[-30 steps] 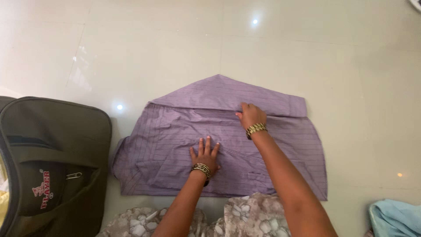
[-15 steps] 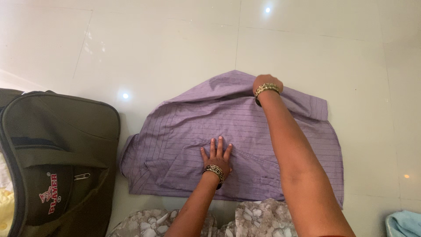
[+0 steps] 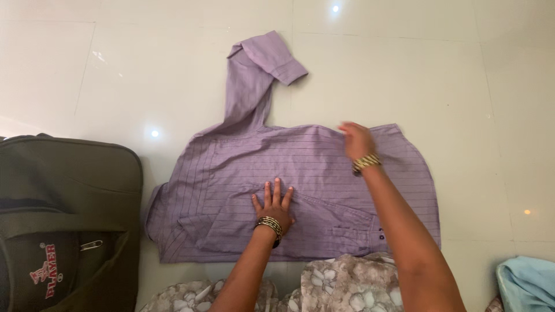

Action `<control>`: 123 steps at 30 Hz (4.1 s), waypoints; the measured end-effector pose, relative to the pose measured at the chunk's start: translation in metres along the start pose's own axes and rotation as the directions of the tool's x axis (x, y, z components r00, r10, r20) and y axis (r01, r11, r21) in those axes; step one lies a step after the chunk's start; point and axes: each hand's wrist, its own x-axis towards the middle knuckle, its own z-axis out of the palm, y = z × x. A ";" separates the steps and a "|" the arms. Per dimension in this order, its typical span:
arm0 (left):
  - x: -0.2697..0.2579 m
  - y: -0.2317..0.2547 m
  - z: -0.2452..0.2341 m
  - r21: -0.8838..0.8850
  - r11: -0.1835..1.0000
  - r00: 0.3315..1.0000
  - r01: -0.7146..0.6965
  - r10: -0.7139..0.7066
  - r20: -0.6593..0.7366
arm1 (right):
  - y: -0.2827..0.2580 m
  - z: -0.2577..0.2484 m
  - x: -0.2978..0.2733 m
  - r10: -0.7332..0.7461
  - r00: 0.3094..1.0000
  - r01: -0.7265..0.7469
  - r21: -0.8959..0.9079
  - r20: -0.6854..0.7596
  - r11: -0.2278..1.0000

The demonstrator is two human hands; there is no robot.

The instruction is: The person folds a purple striped shirt on the floor. They smooth the fabric, fold the sleeves inward, and fold the shirt into a compact rectangle.

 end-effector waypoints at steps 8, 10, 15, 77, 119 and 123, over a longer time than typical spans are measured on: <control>0.003 0.002 -0.007 0.081 0.997 0.995 0.008 0.000 -0.097 | 0.133 -0.034 -0.007 0.090 0.956 -0.146 -0.187 -0.277 0.971; 0.027 -0.009 -0.001 0.040 0.999 0.950 -0.004 0.016 -0.312 | 0.144 -0.032 0.012 0.172 0.951 -0.244 -0.282 -0.257 0.928; 0.098 -0.047 -0.044 -0.166 0.986 0.661 -0.020 -0.111 -0.742 | 0.158 -0.035 0.038 0.292 0.899 -0.361 -0.175 -0.326 0.916; 0.118 0.105 -0.019 0.174 0.962 0.852 -0.211 0.269 -0.450 | 0.054 0.010 -0.107 -0.258 0.934 0.276 -0.041 0.245 0.960; 0.068 -0.192 -0.040 0.118 0.982 0.849 0.150 -0.067 -0.525 | 0.098 -0.005 -0.119 -0.251 0.951 0.310 -0.549 0.181 0.776; 0.059 -0.222 -0.045 0.000 0.947 0.802 0.321 -0.272 -0.532 | 0.099 -0.004 -0.117 -0.273 0.947 0.319 -0.545 0.167 0.775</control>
